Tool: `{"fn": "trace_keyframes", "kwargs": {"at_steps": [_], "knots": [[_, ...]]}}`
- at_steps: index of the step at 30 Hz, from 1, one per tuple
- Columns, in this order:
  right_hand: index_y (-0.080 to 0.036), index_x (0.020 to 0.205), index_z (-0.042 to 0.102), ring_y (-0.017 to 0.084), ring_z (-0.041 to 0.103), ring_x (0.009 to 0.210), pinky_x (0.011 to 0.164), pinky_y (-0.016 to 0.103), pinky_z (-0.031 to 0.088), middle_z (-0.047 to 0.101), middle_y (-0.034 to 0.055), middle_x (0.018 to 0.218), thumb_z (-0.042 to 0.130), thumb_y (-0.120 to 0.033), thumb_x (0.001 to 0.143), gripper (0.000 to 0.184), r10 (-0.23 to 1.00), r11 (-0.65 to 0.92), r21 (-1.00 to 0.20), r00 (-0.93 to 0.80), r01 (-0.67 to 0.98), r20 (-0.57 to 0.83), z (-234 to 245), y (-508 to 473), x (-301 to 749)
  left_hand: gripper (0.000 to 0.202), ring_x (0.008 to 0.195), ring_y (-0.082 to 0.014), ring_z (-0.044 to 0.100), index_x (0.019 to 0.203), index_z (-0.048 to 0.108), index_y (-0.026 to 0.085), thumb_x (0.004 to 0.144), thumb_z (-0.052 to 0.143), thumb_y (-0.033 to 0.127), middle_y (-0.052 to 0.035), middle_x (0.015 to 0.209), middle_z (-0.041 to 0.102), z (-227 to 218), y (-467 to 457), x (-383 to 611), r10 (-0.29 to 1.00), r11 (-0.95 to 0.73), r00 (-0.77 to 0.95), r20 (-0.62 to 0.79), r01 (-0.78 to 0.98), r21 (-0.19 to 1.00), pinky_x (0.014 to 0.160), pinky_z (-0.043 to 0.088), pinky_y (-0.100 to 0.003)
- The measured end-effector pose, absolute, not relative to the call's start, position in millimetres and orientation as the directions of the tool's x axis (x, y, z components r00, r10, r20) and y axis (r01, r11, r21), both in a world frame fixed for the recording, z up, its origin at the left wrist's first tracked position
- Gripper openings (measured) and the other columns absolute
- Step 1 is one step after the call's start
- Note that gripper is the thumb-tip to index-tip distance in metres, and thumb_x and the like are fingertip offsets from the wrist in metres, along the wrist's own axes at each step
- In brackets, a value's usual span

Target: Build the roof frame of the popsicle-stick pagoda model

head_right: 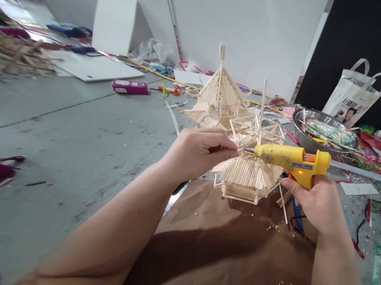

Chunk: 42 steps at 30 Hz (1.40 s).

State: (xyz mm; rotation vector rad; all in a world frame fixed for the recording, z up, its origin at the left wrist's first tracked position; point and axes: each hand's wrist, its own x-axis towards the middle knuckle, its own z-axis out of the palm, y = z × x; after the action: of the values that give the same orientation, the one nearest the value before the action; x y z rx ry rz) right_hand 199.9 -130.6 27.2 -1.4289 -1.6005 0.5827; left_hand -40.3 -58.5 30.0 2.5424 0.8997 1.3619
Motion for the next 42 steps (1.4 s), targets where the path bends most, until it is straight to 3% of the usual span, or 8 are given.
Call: {"fn": "trace_keyframes", "kwargs": {"at_steps": [10, 14, 19, 23, 27, 31, 38, 42], "knots": [[-0.021, 0.073, 0.062, 0.008, 0.042, 0.036, 0.032, 0.022, 0.035, 0.051, -0.0035, 0.049, 0.067, -0.042, 0.067, 0.023, 0.95, 0.221, -0.815, 0.073, 0.535, 0.305, 27.7, -131.2, 197.8, 0.01, 0.061, -0.0078, 0.056, 0.069, 0.065, 0.015, 0.077, 0.059, 0.016, -0.0005, 0.066, 0.063, 32.5, -58.9, -40.1, 0.534, -0.832, 0.447, 0.717, 0.427, 0.354, 0.056, 0.041, -0.017], [-0.019, 0.075, 0.062, 0.007, 0.043, 0.036, 0.032, 0.022, 0.037, 0.052, -0.0031, 0.05, 0.065, -0.044, 0.069, 0.026, 0.951, 0.21, -0.799, 0.071, 0.564, 0.3, 26.0, -129.6, 199.5, 0.011, 0.06, -0.0078, 0.055, 0.069, 0.065, 0.016, 0.077, 0.058, 0.018, -0.0005, 0.066, 0.063, 32.9, -58.9, -39.8, 0.552, -0.827, 0.436, 0.711, 0.397, 0.398, 0.056, 0.04, -0.018], [-0.019, 0.067, 0.06, 0.008, 0.044, 0.035, 0.032, 0.022, 0.036, 0.051, -0.004, 0.044, 0.063, -0.042, 0.071, 0.023, 0.914, 0.28, -0.723, 0.057, 0.632, 0.403, 24.1, -127.6, 201.5, 0.008, 0.05, -0.0058, 0.049, 0.063, 0.064, 0.016, 0.07, 0.064, 0.019, 0.0019, 0.057, 0.059, 33.8, -63.1, -36.5, 0.707, -0.707, 0.297, 0.642, 0.25, 0.662, 0.047, 0.035, -0.018], [-0.021, 0.062, 0.058, 0.009, 0.046, 0.035, 0.034, 0.023, 0.038, 0.051, -0.0047, 0.043, 0.063, -0.039, 0.072, 0.021, 0.861, 0.337, -0.669, 0.071, 0.663, 0.504, 23.3, -128.9, 199.8, 0.013, 0.035, -0.0017, 0.037, 0.06, 0.059, 0.016, 0.065, 0.068, 0.025, 0.0044, 0.049, 0.054, 32.1, -66.5, -26.1, 0.897, -0.382, 0.161, 0.412, -0.188, 0.905, 0.034, 0.025, -0.016], [-0.023, 0.065, 0.061, 0.011, 0.051, 0.038, 0.037, 0.025, 0.044, 0.059, -0.0037, 0.051, 0.062, -0.037, 0.074, 0.016, 0.794, 0.417, -0.603, 0.05, 0.68, 0.606, 20.4, -130.4, 195.0, 0.02, 0.03, 0.0005, 0.036, 0.059, 0.054, 0.015, 0.063, 0.07, 0.025, 0.0044, 0.051, 0.057, 30.7, -66.0, -14.7, 0.969, -0.034, 0.186, 0.165, -0.56, 0.828, 0.03, 0.022, -0.013], [-0.024, 0.071, 0.064, 0.016, 0.062, 0.054, 0.05, 0.028, 0.052, 0.066, -0.0017, 0.062, 0.062, -0.036, 0.074, 0.012, 0.687, 0.473, -0.445, -0.002, 0.76, 0.726, 12.4, -131.5, 192.6, 0.014, 0.03, 0.002, 0.034, 0.063, 0.054, 0.012, 0.07, 0.065, 0.019, 0.0057, 0.05, 0.056, 32.9, -66.8, -10.8, 0.961, 0.194, 0.276, -0.003, -0.668, 0.719, 0.03, 0.022, -0.01], [-0.022, 0.091, 0.062, 0.021, 0.066, 0.079, 0.069, 0.03, 0.054, 0.07, 0.0044, 0.089, 0.061, -0.031, 0.076, 0.018, 0.502, 0.487, -0.066, -0.218, 0.871, 0.837, 7.3, -131.9, 192.8, 0.017, 0.028, 0.0015, 0.031, 0.066, 0.053, 0.012, 0.082, 0.051, 0.015, 0.0058, 0.049, 0.054, 37.5, -73.6, -10.3, 0.94, 0.3, 0.334, -0.067, -0.72, 0.625, 0.029, 0.019, -0.011], [-0.021, 0.099, 0.058, 0.019, 0.066, 0.081, 0.069, 0.028, 0.054, 0.068, 0.0057, 0.095, 0.059, -0.031, 0.079, 0.022, 0.495, 0.532, -0.033, -0.279, 0.846, 0.823, 12.1, -131.9, 190.7, 0.019, 0.027, 0.0006, 0.032, 0.064, 0.052, 0.013, 0.083, 0.05, 0.016, 0.0067, 0.046, 0.051, 39.0, -76.3, -9.1, 0.939, 0.32, 0.329, -0.103, -0.721, 0.615, 0.029, 0.02, -0.012]]}}
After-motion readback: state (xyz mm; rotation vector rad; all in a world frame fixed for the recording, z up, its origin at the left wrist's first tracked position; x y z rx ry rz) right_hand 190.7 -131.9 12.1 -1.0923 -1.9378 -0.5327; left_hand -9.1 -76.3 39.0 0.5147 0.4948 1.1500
